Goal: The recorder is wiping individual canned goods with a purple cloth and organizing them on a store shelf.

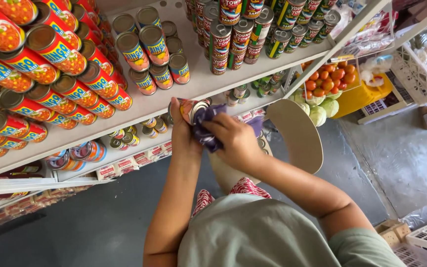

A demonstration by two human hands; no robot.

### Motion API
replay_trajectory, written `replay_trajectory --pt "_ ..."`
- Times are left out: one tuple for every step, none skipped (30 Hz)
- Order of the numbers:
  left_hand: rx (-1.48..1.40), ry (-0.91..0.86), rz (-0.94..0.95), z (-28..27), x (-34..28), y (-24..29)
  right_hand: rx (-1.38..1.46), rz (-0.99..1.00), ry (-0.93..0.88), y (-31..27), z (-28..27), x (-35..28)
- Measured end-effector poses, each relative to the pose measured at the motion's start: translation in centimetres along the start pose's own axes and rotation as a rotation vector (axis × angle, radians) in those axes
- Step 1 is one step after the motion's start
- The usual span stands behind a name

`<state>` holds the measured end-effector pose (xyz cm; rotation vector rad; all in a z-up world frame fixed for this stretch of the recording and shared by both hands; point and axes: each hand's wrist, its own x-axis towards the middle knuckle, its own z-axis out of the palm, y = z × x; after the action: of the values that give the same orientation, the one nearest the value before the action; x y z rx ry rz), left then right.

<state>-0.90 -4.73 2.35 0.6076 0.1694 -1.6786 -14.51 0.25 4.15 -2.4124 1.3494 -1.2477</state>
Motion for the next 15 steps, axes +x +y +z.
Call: replay_trajectory --pt "-0.014 -0.047 0.019 -0.2 0.0 -0.1 0.011 -0.031 0.001 -0.1 0.2 0.0" --pt "-0.028 -0.093 0.039 -0.4 0.0 -0.2 0.023 -0.062 0.003 -0.3 0.4 0.0" --pt "-0.026 -0.089 0.037 -0.7 0.1 0.0 0.024 -0.058 0.002 0.2 0.2 0.3" --pt "-0.007 -0.059 0.076 -1.0 0.1 0.2 -0.05 -0.053 0.003 0.7 0.0 0.5" --pt "0.006 -0.038 0.122 -0.9 0.3 0.5 -0.125 -0.062 0.007 1.4 -0.4 1.2" --pt "0.001 -0.043 0.128 0.1 -0.6 0.5 -0.125 -0.071 0.008 0.7 -0.3 0.8" --pt "0.03 -0.03 0.152 1.1 -1.6 0.5 -0.094 -0.061 -0.03 0.0 -0.2 0.2" --pt "0.06 -0.016 0.176 2.0 -2.5 0.4 -0.062 -0.051 -0.067 -0.7 -0.1 -0.3" --pt "0.062 -0.012 0.171 1.8 -2.3 0.1 -0.062 -0.045 -0.069 -0.3 0.2 -0.1" --pt "0.078 0.01 0.168 1.6 -2.0 -0.3 -0.011 -0.047 -0.023 0.2 0.6 0.1" --pt "0.095 0.033 0.166 1.3 -1.7 -0.6 0.041 -0.05 0.023 0.7 1.0 0.3" --pt "0.097 0.038 0.163 -0.4 -0.4 -0.5 0.043 -0.045 0.021 1.0 0.7 0.2" --pt "0.113 0.017 0.186 -1.8 1.2 -0.3 0.017 0.01 0.013 1.6 0.5 0.7" --pt "0.13 -0.005 0.208 -3.2 2.9 -0.1 -0.009 0.066 0.004 2.2 0.2 1.1" --pt "0.13 -0.01 0.21 -2.9 2.2 0.2 -0.01 0.062 0.008 3.7 0.3 1.0"
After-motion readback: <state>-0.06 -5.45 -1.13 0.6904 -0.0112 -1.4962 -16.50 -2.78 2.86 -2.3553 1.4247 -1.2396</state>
